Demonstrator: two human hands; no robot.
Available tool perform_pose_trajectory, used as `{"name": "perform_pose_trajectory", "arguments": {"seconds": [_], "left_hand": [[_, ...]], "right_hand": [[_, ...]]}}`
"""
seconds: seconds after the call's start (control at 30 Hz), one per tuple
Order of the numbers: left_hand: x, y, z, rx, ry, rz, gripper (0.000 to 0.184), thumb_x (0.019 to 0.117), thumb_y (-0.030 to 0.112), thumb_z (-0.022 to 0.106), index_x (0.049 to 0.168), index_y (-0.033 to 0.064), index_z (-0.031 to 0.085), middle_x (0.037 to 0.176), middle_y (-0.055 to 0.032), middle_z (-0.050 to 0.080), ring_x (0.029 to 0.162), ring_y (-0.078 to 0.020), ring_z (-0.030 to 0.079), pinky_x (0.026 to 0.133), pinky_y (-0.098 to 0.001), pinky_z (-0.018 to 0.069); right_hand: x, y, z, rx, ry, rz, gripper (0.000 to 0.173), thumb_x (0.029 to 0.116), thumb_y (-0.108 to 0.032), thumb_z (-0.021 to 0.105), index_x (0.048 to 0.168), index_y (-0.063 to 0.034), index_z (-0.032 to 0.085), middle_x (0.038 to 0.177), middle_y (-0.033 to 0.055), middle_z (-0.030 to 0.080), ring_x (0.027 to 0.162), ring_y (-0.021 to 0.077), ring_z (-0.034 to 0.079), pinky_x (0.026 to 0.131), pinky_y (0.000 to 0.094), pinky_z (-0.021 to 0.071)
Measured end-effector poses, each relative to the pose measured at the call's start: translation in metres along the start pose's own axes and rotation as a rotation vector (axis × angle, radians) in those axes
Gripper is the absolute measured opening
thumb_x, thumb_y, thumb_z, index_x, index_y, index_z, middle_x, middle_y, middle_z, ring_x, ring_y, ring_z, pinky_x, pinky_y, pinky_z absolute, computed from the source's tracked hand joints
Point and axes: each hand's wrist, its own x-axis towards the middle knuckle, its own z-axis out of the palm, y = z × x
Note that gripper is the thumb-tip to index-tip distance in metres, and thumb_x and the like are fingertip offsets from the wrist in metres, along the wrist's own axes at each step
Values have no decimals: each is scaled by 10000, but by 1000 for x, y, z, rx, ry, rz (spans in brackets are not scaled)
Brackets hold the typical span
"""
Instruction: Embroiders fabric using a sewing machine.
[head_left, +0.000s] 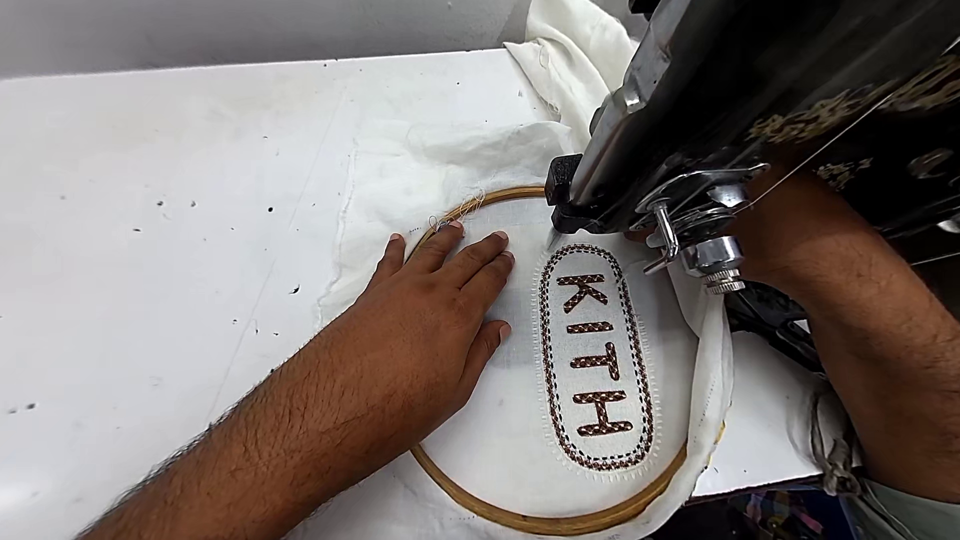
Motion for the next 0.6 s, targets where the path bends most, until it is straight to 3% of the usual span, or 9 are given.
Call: {"name": "perform_pose_trajectory", "arguments": {"seconds": [0.13, 0.17, 0.2, 0.23, 0.6], "left_hand": [[0, 0, 0, -4, -2, 5, 595, 1045, 474, 347, 1512, 150, 524, 1619, -16, 432, 1514, -340, 357, 1139, -719, 304], [0, 0, -1, -7, 0, 4, 594, 1044, 472, 351, 1511, 150, 524, 1618, -18, 433, 1514, -340, 358, 1140, -716, 304], [0, -1, -1, -11, 7, 7, 593, 1042, 469, 357, 1507, 144, 530, 1612, -26, 441, 1509, -345, 365, 1135, -714, 312], [0, -1, -1, -12, 7, 8, 594, 1042, 470, 357, 1508, 143, 527, 1611, -29, 442, 1509, -345, 366, 1134, -711, 316], [1, -2, -2, -8, 8, 3, 596, 1043, 473, 357, 1504, 139, 531, 1606, -34, 449, 1506, -347, 370, 1134, -712, 318]], "right_hand": [[-2, -3, -3, 3, -2, 12, 374, 832, -622, 714, 630, -319, 624, 547, -113, 505, 533, 15, 495, 488, 328, 390], [-9, -11, -10, 6, -10, 22, 371, 866, -548, 732, 657, -257, 635, 581, -69, 534, 569, 61, 526, 519, 351, 410], [-19, -23, -19, 52, -41, 34, 355, 924, -393, 753, 724, -125, 635, 656, 31, 559, 648, 164, 544, 596, 423, 408], [-24, -30, -23, 51, -47, 42, 336, 940, -319, 745, 742, -78, 620, 677, 62, 560, 670, 194, 545, 620, 436, 402], [-28, -37, -24, 84, -16, 66, 266, 938, -233, 747, 801, -25, 652, 718, 101, 589, 702, 213, 558, 648, 443, 420]]}}
